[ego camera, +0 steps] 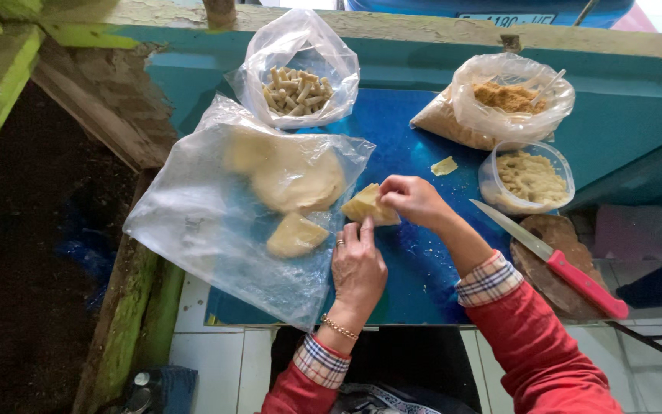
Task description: The person folds triangular pastry wrappers into filled parcels at a small blue table. They spoon filling from a plastic bag onto a wrapper, fold the wrapper over the filling, press the edges closed, and set the finished parcel aside, repeating with new wrappers.
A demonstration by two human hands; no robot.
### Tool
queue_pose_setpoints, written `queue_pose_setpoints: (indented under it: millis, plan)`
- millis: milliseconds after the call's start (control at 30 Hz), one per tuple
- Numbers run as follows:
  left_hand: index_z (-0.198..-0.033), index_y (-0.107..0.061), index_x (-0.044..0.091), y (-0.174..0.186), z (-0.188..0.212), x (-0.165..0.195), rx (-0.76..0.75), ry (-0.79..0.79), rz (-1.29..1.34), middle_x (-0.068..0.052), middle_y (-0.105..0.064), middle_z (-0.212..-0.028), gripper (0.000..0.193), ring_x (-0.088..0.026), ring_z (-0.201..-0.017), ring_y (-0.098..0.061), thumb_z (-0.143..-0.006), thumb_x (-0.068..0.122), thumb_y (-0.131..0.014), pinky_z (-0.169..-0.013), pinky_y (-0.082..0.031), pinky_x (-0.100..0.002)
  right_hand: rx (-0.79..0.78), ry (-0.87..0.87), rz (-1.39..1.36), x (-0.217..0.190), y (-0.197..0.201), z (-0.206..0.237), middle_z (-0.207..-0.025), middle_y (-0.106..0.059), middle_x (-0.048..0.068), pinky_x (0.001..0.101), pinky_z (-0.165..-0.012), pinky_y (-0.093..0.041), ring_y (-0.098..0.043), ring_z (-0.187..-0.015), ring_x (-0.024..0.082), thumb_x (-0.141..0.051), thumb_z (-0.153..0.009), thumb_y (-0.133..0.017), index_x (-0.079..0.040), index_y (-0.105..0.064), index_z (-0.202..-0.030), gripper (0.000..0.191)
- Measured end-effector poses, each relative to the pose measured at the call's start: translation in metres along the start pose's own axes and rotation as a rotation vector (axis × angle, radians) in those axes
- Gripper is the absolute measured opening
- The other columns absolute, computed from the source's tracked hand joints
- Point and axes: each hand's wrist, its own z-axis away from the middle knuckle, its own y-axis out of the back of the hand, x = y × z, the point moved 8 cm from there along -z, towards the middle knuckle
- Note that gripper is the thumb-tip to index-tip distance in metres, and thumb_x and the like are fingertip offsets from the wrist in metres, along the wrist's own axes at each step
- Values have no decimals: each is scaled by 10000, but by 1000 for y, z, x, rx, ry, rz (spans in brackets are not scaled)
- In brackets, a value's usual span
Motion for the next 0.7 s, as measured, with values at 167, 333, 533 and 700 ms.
queue_pose_setpoints:
  millis: [167, 333, 533, 700]
  plan:
    - [-1366, -587, -13, -1, 3, -2, -17, 13, 31, -176, -609, -1051, 546, -378, -987, -627, -824, 33, -622, -836, -532, -451, 137, -345, -843, 53, 24, 3, -927, -723, 48, 341, -713, -581, -704, -824, 166, -152, -901, -577, -100, -683, -1040, 183]
    - [-1297, -625, -2, 5, 2, -2, 36, 6, 126, -172, -627, -1015, 407, -364, -933, -640, -892, 25, -599, -804, -535, -447, 369, 150, -191, 3, 74, 78, -906, -663, 51, 329, -746, -556, -655, -830, 168, -101, -974, -577, -66, -678, -1030, 120]
    - [-1120, -670, 53, 12, 7, 10, 60, -33, 321, -135, -661, -1024, 206, -343, -936, -657, -934, 11, -594, -801, -535, -432, 183, 592, 840, -71, 1, 183, -852, -704, 84, 415, -705, -529, -697, -801, 273, -86, -792, -691, -103, -689, -1022, 230]
    - [-1085, -683, 62, 6, 27, 50, -139, -414, 257, -82, -675, -1068, 206, -283, -1022, -649, -881, 63, -654, -876, -493, -428, 308, 624, 655, -79, 11, 203, -1049, -740, 109, 382, -787, -547, -712, -926, 272, -59, -820, -664, -65, -666, -1181, 361]
